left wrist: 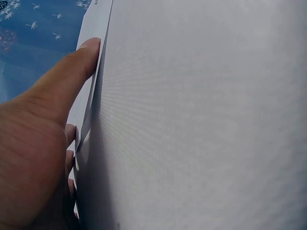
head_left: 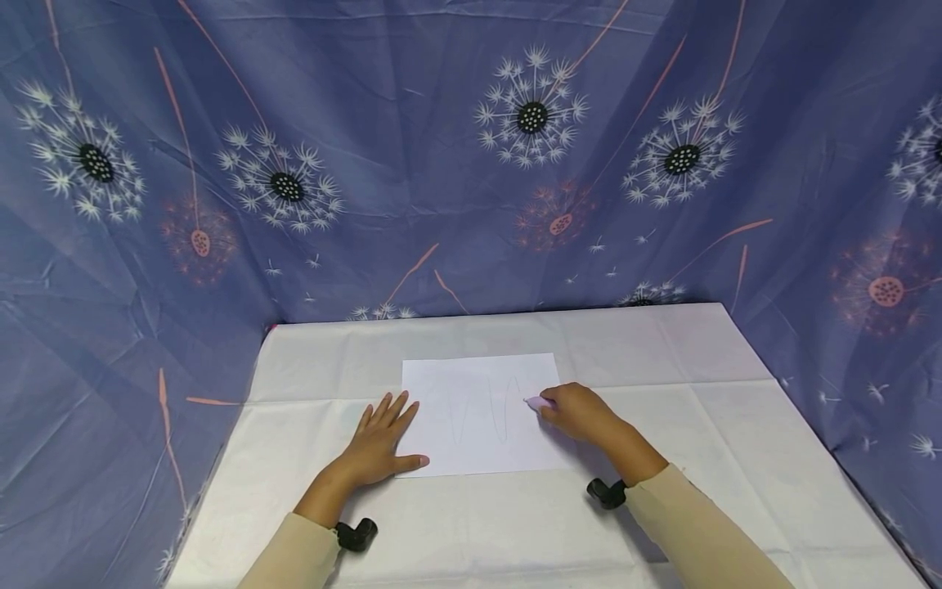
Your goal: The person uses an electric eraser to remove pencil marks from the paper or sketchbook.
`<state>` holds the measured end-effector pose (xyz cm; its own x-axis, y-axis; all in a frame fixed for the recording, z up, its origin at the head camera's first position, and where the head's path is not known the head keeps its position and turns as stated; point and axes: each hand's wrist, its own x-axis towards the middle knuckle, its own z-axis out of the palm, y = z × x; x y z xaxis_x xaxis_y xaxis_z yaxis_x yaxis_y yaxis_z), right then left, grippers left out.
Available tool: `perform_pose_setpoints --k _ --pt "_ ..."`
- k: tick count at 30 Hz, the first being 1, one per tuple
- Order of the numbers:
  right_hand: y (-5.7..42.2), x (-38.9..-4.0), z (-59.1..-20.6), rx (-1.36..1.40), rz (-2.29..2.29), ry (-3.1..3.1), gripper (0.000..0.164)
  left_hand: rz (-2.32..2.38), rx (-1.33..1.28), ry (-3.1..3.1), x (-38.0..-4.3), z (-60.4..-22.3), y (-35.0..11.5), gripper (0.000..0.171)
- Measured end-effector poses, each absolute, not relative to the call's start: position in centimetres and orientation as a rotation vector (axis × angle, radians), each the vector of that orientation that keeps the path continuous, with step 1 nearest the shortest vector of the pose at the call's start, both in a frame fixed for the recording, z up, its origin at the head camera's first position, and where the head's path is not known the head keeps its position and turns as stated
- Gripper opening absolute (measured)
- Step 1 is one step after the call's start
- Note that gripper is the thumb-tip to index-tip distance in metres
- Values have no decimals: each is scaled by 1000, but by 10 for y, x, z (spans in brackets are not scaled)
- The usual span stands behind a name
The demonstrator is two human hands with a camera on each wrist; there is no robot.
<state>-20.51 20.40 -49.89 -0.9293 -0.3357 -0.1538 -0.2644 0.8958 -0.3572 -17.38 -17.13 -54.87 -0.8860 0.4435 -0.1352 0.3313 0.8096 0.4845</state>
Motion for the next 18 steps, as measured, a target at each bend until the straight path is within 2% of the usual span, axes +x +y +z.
perform_pose_setpoints --k 18 --pt "201 -205 -499 -457 -490 2870 33 670 608 2751 -174 -547 -171 96"
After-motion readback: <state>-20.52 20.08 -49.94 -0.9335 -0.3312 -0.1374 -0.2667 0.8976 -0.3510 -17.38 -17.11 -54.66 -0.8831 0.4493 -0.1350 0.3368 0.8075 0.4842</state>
